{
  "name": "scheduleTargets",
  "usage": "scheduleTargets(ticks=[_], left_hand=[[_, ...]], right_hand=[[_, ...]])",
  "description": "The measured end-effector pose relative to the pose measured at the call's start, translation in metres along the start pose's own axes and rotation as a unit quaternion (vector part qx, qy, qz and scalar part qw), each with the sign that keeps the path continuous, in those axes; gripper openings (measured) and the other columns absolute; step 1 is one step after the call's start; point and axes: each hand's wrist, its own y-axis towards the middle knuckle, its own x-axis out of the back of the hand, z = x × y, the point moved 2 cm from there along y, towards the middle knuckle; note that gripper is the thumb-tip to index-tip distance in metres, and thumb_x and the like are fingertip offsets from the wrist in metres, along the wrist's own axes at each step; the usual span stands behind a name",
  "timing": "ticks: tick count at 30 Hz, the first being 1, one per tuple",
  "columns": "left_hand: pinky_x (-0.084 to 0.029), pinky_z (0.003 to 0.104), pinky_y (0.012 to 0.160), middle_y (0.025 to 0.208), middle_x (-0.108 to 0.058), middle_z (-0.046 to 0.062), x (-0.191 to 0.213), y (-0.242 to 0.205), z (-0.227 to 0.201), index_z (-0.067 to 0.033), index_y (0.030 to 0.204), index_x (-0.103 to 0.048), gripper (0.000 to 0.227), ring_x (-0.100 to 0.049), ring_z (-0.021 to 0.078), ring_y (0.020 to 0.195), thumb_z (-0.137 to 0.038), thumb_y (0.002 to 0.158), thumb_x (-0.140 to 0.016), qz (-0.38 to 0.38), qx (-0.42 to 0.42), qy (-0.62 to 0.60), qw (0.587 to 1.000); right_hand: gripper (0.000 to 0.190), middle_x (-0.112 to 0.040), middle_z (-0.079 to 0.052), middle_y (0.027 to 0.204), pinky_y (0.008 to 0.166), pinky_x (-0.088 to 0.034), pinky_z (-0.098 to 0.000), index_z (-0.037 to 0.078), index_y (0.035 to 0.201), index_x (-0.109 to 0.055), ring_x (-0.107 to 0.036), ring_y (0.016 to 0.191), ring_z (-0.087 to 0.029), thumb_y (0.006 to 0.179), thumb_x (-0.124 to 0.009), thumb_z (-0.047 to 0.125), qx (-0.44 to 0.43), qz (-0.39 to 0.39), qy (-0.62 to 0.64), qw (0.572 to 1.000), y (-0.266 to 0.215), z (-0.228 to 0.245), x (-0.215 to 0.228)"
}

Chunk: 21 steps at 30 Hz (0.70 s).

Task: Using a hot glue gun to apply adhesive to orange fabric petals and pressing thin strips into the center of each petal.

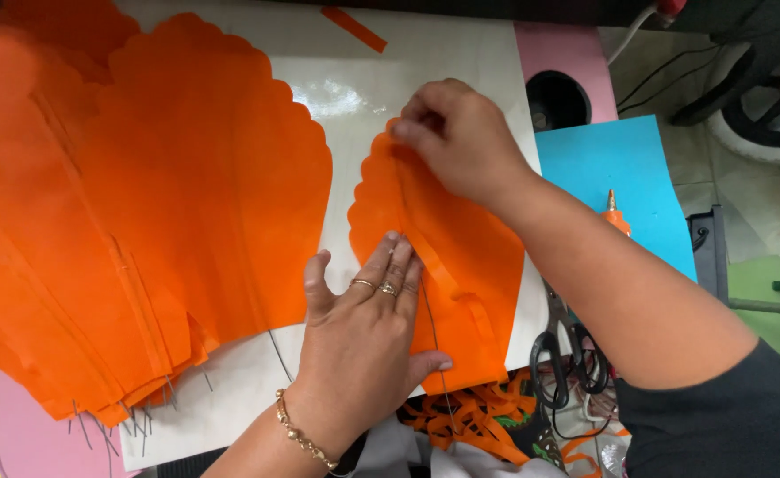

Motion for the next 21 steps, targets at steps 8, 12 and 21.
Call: scheduleTargets(ticks=[8, 12, 21], left_hand=[[-0.011, 0.058, 0.105, 0.14, -0.048, -0.001, 0.002, 0.0, -0.001, -0.0146, 0.13, -0.054, 0.098, -0.031, 0.0092, 0.137, -0.084, 0.061, -0.051, 0.004, -0.005, 0.011, 1.0], [-0.01, 0.057, 0.106, 0.14, -0.049, 0.0, 0.004, 0.0, -0.001, -0.0133, 0.128, -0.055, 0.096, -0.034, 0.0098, 0.136, -0.084, 0.063, -0.051, -0.001, -0.008, 0.011, 1.0], [-0.01, 0.058, 0.106, 0.141, -0.049, -0.001, 0.001, 0.0, -0.001, -0.0143, 0.129, -0.054, 0.098, -0.032, 0.0074, 0.137, -0.085, 0.061, -0.05, 0.003, -0.001, 0.012, 1.0]], right_hand=[[0.014, -0.056, 0.003, 0.073, 0.058, -0.042, -0.0234, 0.012, 0.077, -0.059, -0.049, 0.064, -0.009, 0.081, -0.073, 0.014, -0.057, 0.03, 0.055, 0.996, -0.038, 0.007, 0.013], [0.023, -0.058, 0.004, 0.075, 0.059, -0.044, -0.0249, 0.014, 0.076, -0.059, -0.051, 0.065, -0.01, 0.074, -0.08, 0.024, -0.102, 0.07, 0.001, 0.992, -0.04, 0.012, 0.008], [0.021, -0.061, 0.008, 0.076, 0.062, -0.041, -0.0274, 0.019, 0.078, -0.058, -0.055, 0.069, -0.01, 0.074, -0.077, 0.025, -0.178, 0.161, -0.086, 0.967, -0.028, 0.028, 0.011]])
